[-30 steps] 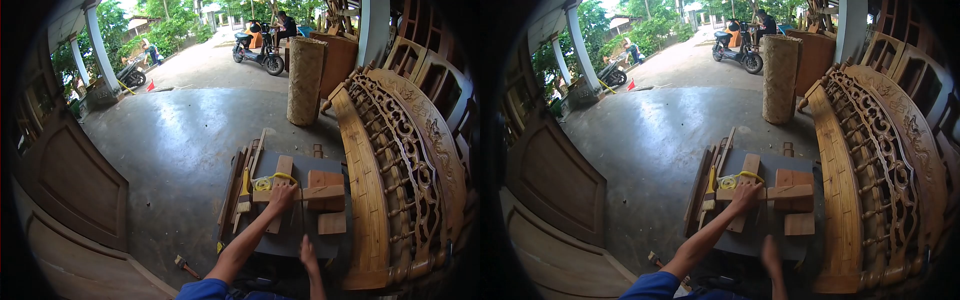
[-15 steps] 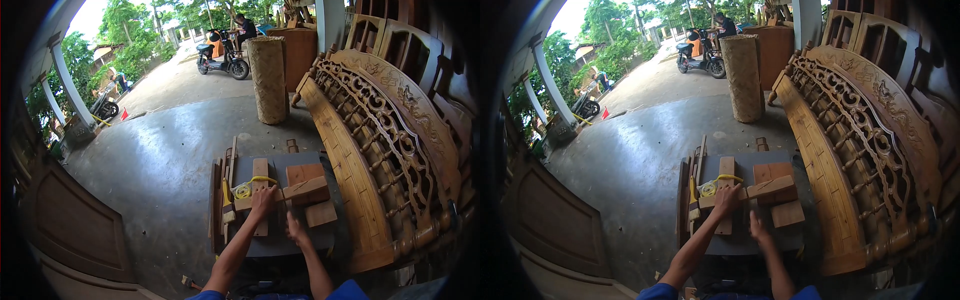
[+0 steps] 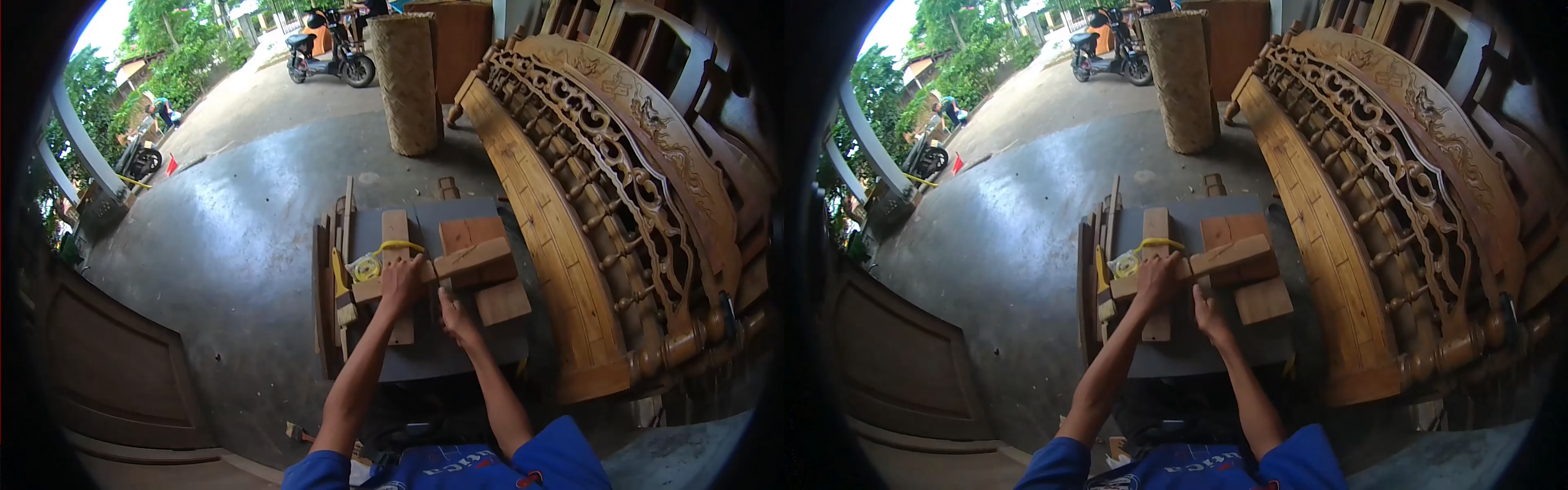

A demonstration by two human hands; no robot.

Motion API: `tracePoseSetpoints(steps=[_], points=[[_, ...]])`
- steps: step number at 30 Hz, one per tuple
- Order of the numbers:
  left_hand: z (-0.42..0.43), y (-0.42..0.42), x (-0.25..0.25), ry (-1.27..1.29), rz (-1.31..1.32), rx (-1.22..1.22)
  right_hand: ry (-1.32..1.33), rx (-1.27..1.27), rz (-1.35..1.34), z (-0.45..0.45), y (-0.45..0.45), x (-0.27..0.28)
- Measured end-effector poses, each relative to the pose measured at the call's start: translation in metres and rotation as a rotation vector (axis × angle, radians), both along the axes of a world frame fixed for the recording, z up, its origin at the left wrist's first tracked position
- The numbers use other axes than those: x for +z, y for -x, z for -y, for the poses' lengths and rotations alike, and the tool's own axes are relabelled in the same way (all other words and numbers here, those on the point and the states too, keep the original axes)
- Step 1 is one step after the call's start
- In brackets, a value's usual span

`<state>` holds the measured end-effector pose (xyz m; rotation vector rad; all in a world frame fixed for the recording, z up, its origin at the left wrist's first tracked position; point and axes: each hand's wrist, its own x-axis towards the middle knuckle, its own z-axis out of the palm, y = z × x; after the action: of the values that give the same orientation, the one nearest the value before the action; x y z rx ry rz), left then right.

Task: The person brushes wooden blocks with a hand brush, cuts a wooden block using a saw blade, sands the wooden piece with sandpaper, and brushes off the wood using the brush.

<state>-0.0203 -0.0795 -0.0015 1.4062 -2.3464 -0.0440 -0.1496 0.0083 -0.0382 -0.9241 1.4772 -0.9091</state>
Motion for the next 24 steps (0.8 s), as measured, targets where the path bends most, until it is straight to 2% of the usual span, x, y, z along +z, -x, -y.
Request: tracePoseSetpoints(steps=[2,5,7,10,12,15,17,19,22,24], points=[[-0.002,0.001,0.004,-0.039,0.013,-0.002,-0.011,0.001,0.001,-0.068,0.007,0.006],[-0.004,0.005,0.009,-0.039,0.029,-0.041,-0.208,0.048,0.165,-0.115,0.01,0.037],[-0.01,0.004,0.007,-0.049,0.024,-0.048,-0.264,0.014,0.204,-0.09,0.006,0.036],[-0.015,0.007,0.007,-0.034,-0.006,-0.015,-0.098,0.006,0.174,-0.01,0.004,0.02],[-0.014,0.007,0.006,0.024,-0.03,-0.005,-0.18,-0.042,0.169,0.023,-0.004,0.035],[-0.012,0.007,0.004,0.023,-0.006,0.002,-0.119,-0.089,0.063,-0.01,-0.007,0.036],[-0.011,0.007,0.006,-0.011,0.009,0.007,-0.177,0.002,0.158,-0.062,0.006,0.019],[-0.01,0.008,0.003,-0.014,0.008,0.013,-0.205,-0.025,0.179,-0.114,0.008,0.028],[-0.01,0.004,-0.001,-0.003,0.007,0.011,-0.232,-0.047,0.121,-0.122,0.008,0.035],[-0.013,0.007,0.006,-0.023,-0.001,0.006,-0.223,0.055,0.154,-0.078,0.013,0.036]])
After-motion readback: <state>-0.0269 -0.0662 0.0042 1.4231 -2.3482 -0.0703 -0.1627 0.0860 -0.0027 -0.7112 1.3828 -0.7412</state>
